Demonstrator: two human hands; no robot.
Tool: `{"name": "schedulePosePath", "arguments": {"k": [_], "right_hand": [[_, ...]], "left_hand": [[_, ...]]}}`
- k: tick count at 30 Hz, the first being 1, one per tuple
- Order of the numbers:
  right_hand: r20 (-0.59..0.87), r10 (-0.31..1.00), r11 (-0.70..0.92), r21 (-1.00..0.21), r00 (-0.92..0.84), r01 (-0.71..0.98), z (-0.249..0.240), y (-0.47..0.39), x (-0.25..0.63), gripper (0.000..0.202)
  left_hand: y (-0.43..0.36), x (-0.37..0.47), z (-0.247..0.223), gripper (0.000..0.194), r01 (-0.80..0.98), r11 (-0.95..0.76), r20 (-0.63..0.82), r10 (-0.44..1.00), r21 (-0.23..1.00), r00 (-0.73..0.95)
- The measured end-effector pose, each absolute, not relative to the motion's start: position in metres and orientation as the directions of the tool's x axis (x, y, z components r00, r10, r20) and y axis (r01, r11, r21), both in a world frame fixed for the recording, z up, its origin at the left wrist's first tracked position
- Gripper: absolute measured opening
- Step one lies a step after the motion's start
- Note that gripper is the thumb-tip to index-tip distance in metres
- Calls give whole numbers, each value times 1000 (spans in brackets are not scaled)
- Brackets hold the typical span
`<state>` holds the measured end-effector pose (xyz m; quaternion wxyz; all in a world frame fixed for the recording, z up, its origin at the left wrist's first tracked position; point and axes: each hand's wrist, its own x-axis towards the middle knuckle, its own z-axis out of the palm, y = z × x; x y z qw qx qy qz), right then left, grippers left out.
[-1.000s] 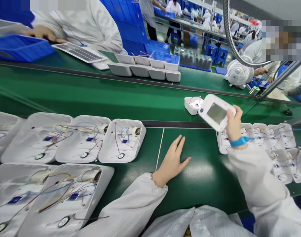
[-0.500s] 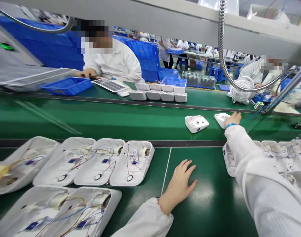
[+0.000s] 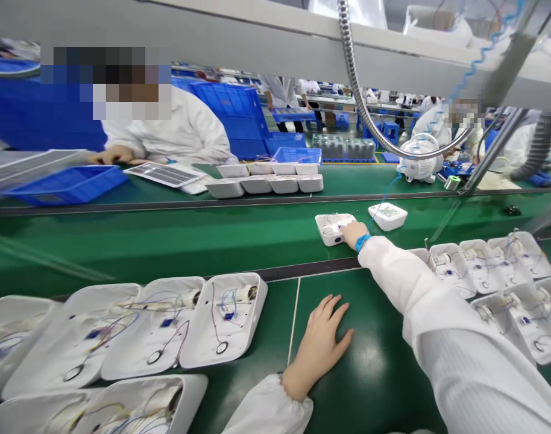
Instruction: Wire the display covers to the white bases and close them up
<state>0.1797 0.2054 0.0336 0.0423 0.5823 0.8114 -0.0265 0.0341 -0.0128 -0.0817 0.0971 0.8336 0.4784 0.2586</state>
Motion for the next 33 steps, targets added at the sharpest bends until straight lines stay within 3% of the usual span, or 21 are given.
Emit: {"name": "schedulePosePath", "arguments": {"k": [4,7,11,14,17,22,25,27,30,33], "right_hand": [[-43,916,397,-38,-398,917,48,159,165,31],[7,920,392,-81,-393,916,40,93,156,33],[-30,942,327,-139,-334,935,15,17,163,29],[-41,974,211,-170,-221,963,2,5,181,28],[-17,995,93,-191,-98,977,-2,22,201,34],[-1,997,73,-244,-76,967,14,41,217,43],[44,990,141,-276,-134,951,44,39,213,37],[123,970,239,-363,-208,901,70,36,207,35],[349,876,482,-573,-335,663,103,32,200,30],[554,735,675,-649,-391,350,113,29,197,26]], "left_hand": [[-9,32,-84,39,686,-562,457,814,462,358],[-3,26,-79,25,562,-529,543,824,636,161],[5,18,-71,29,437,-302,383,918,847,-106],[8,19,-70,40,425,-222,248,969,878,-6],[7,21,-72,50,473,-262,222,965,842,139],[10,28,-70,64,560,-225,160,974,797,163],[16,42,-65,64,542,-223,135,971,810,198],[21,53,-64,59,511,-235,127,963,827,238],[27,64,-69,63,496,-288,187,952,819,243],[30,66,-76,59,479,-351,289,936,804,200]]}}
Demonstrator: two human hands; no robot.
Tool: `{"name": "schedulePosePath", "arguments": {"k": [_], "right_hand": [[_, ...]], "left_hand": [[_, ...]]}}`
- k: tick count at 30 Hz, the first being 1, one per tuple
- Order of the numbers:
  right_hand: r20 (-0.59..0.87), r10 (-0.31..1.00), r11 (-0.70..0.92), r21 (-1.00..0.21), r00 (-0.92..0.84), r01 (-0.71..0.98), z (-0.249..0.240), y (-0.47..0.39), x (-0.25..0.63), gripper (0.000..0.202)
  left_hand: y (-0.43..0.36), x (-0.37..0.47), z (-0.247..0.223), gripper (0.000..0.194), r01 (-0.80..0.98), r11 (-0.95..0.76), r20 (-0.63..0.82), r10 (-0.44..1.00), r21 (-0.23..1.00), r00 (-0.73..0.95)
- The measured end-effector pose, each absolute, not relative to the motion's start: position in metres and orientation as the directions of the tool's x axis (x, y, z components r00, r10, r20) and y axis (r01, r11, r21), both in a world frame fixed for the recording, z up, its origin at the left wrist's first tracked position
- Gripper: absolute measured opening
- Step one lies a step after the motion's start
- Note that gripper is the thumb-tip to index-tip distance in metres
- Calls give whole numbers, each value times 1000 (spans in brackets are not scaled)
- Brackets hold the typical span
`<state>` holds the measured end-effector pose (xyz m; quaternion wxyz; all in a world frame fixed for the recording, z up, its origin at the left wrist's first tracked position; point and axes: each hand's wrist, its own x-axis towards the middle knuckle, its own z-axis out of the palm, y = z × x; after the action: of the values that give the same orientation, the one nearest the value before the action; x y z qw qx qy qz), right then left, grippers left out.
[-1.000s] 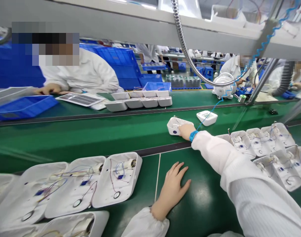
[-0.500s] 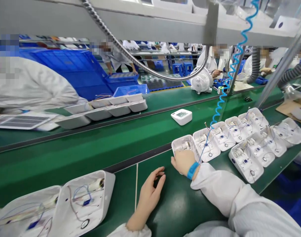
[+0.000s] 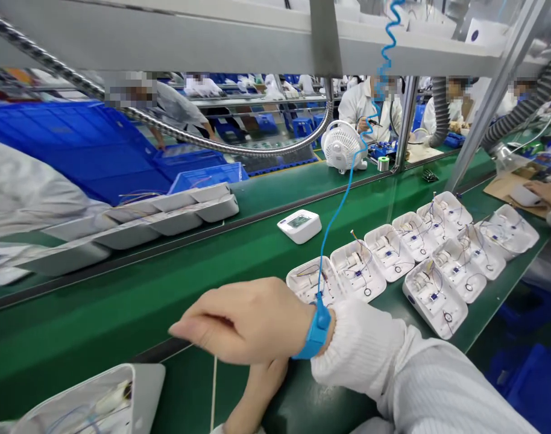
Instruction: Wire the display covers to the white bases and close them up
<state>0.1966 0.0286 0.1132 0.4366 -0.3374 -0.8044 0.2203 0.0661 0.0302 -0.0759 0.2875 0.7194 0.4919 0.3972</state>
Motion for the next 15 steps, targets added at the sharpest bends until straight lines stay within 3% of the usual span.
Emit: {"name": "schedulePosePath", "arguments": {"k": [3,9,15], "right_hand": [[615,687,711,-679,-386,182,106,29,199,25],[599,742,645,-761,-301,74,101,33,206,18],[599,761,590,-799,-248,-118,103,25,203,17]], "left_hand": [[31,64,-77,53,481,-352,309,936,803,168],[39,54,-53,49,421,-422,347,905,803,246],[40,62,-57,37,412,-354,313,935,840,166]]}}
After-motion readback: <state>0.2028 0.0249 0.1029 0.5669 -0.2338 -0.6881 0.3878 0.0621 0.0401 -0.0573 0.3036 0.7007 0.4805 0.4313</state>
